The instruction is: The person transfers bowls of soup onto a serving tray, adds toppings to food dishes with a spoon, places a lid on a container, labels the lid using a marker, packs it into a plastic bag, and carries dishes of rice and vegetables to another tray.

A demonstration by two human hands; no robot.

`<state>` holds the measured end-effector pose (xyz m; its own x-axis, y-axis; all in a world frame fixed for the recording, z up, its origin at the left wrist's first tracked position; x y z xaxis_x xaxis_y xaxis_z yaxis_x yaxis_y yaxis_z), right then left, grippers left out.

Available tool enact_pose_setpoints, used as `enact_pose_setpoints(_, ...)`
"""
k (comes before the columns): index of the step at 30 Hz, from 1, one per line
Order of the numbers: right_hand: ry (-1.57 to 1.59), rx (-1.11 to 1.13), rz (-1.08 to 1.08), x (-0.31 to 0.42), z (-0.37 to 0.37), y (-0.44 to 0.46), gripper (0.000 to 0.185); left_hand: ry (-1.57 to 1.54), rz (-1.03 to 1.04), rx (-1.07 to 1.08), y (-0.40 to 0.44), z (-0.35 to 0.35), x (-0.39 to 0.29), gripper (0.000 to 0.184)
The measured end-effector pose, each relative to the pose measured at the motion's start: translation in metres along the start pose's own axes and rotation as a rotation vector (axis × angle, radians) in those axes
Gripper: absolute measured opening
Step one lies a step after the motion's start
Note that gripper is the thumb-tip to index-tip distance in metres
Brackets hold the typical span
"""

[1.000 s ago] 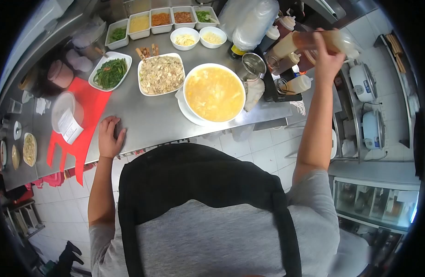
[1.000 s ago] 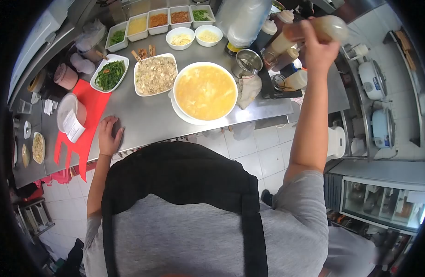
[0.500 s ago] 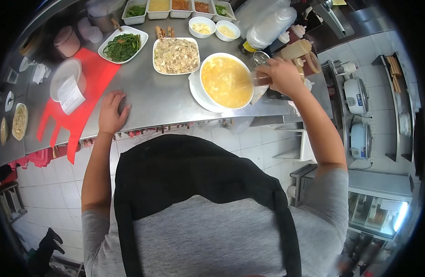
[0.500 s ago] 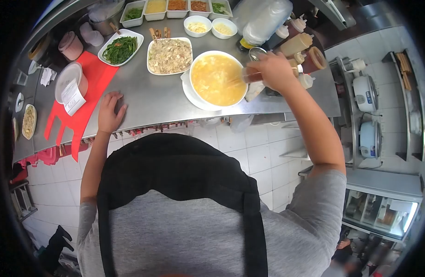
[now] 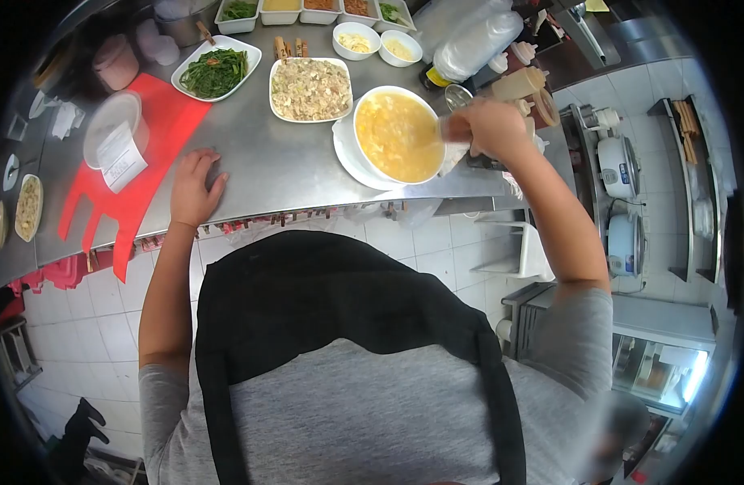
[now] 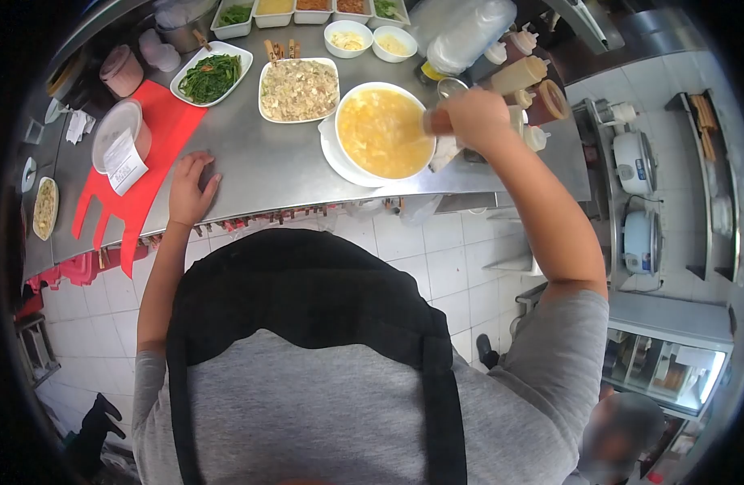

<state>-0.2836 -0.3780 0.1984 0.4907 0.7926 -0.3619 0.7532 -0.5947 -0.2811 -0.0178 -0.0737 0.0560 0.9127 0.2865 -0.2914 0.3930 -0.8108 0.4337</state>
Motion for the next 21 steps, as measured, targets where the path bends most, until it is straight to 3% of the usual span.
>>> enact_pose_setpoints(1,-0.055,-0.052,0.053,-0.004,-0.006,0.0,0.047,0.0,0.0,-0.001,0.001,0.0,0.0,0.03)
enact_pose_setpoints(4,0.018,0.201,0.171,-0.018,0.013,0.001,0.049,-0.002,0.003,-0.007,0.001,-0.001,-0.001,0.03)
enact_pose_setpoints(7,0.204,0.21,0.032,0.0,0.002,-0.021,0.048,0.001,0.016,-0.021,0.001,-0.001,-0.002,0.03)
enact_pose_setpoints(10,0.685,0.064,0.033,-0.033,0.028,-0.016,0.051,0.012,0.019,-0.032,0.0,-0.001,-0.001,0.03)
enact_pose_setpoints(13,1.18,0.116,0.133,-0.068,0.052,-0.02,0.056,0.033,0.02,-0.015,-0.001,0.0,-0.001,0.031)
enact_pose_setpoints(16,1.588,-0.097,0.26,-0.112,0.047,-0.031,0.06,0.01,0.022,-0.029,-0.001,0.0,-0.001,0.03)
enact_pose_setpoints(18,1.663,-0.311,0.324,-0.15,0.042,-0.036,0.056,0.003,0.018,-0.02,0.001,0.0,-0.001,0.03)
enact_pose_setpoints(19,1.671,-0.577,0.479,-0.167,0.039,-0.043,0.037,0.0,0.015,-0.016,0.002,-0.001,-0.002,0.03)
enact_pose_setpoints(21,1.672,-0.729,0.386,-0.211,0.058,-0.028,0.038,0.018,0.008,-0.012,0.002,-0.001,-0.002,0.03)
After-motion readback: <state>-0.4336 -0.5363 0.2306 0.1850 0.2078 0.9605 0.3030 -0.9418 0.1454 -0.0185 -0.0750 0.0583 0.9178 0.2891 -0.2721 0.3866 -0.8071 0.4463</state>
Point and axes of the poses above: each hand's wrist, its own y-axis towards the middle knuckle, its own z-axis out of the palm, x = y × z, the point moved 8 cm from there along y, towards the middle knuckle, and after that the axes turned 11 degrees about y, right-handed, at the moved point
